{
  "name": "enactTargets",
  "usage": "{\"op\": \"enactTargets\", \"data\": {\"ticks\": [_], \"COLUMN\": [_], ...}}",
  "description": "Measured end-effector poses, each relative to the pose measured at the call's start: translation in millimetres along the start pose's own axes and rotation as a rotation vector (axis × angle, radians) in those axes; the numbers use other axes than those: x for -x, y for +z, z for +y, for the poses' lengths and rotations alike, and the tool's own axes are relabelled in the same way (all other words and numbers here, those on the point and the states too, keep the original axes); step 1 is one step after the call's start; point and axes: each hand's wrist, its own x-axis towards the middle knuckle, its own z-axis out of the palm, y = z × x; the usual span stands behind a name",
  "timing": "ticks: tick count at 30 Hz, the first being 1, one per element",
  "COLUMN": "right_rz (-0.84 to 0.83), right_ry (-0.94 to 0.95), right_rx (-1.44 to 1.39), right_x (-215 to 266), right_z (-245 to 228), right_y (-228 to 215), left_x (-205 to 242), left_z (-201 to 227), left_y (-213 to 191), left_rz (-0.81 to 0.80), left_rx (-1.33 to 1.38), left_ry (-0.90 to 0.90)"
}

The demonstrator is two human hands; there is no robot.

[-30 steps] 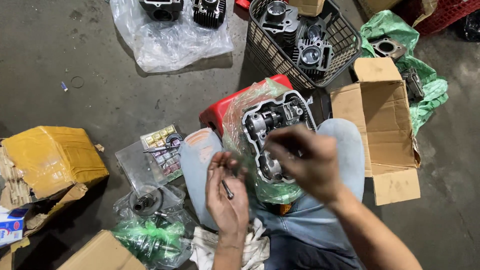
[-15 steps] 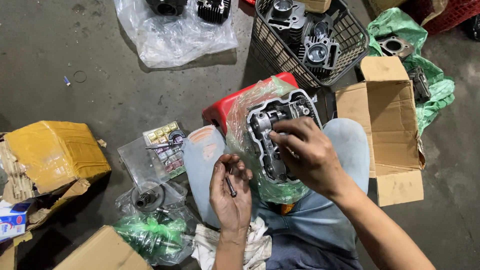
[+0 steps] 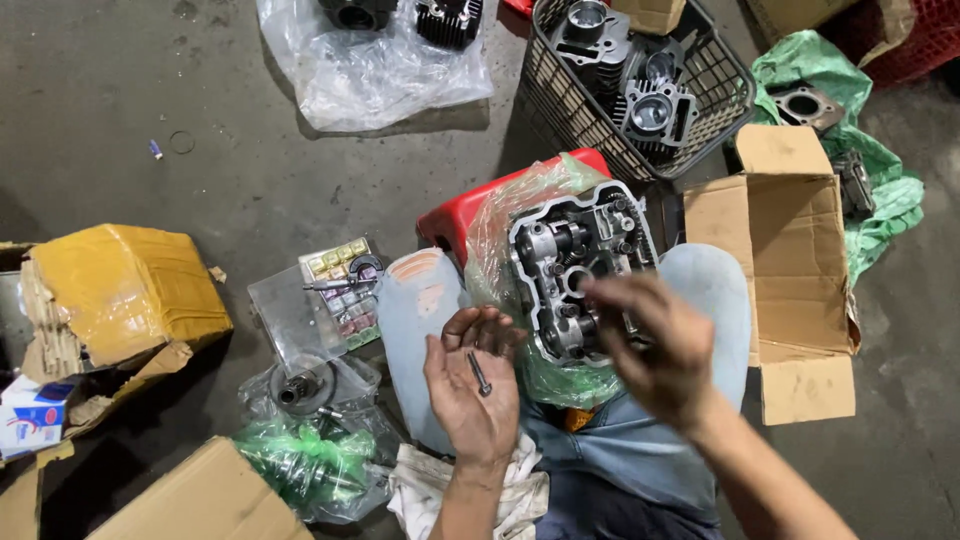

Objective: The person works on a disassembled engine cylinder head, using a hammer to tap components and a screwdriver to adjust internal parts. They also retrieve small metal pieces from a cardboard box and place them into the engine assembly.

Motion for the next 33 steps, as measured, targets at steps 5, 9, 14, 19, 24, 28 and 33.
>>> {"op": "enactTargets", "data": {"ticks": [5, 9, 14, 19, 24, 28, 33], "right_rz": [-0.278, -0.364, -0.32, -0.096, -0.226, -0.273, -0.531], "right_ry": [0.058, 0.088, 0.11, -0.05, -0.072, -0.138, -0.171], "right_rx": [-0.142, -0.22, -0.304, 0.032, 0.149, 0.173, 0.281], "right_x": [12.8, 9.9, 6.9, -51.1, -82.0, -90.4, -110.9], "right_z": [-41.2, -56.2, -48.1, -7.3, 34.1, 46.6, 46.4], "right_y": [36.2, 35.0, 23.4, -4.8, 12.8, 19.6, 26.2], "left_x": [12.3, 15.0, 14.6, 13.9, 30.5, 50.6, 79.1], "left_z": [-1.3, -6.0, -11.8, -7.2, 19.4, 59.5, 92.8], "left_y": [15.3, 9.4, 21.1, 21.5, 12.0, -25.9, -95.8], "left_rz": [-0.259, -0.349, -0.475, -0.339, -0.326, -0.341, -0.296], "left_rx": [-0.166, -0.398, -0.535, -0.567, -0.764, -0.977, -1.785], "left_ry": [0.079, 0.159, 0.27, 0.369, 0.381, 0.438, 0.372]}}
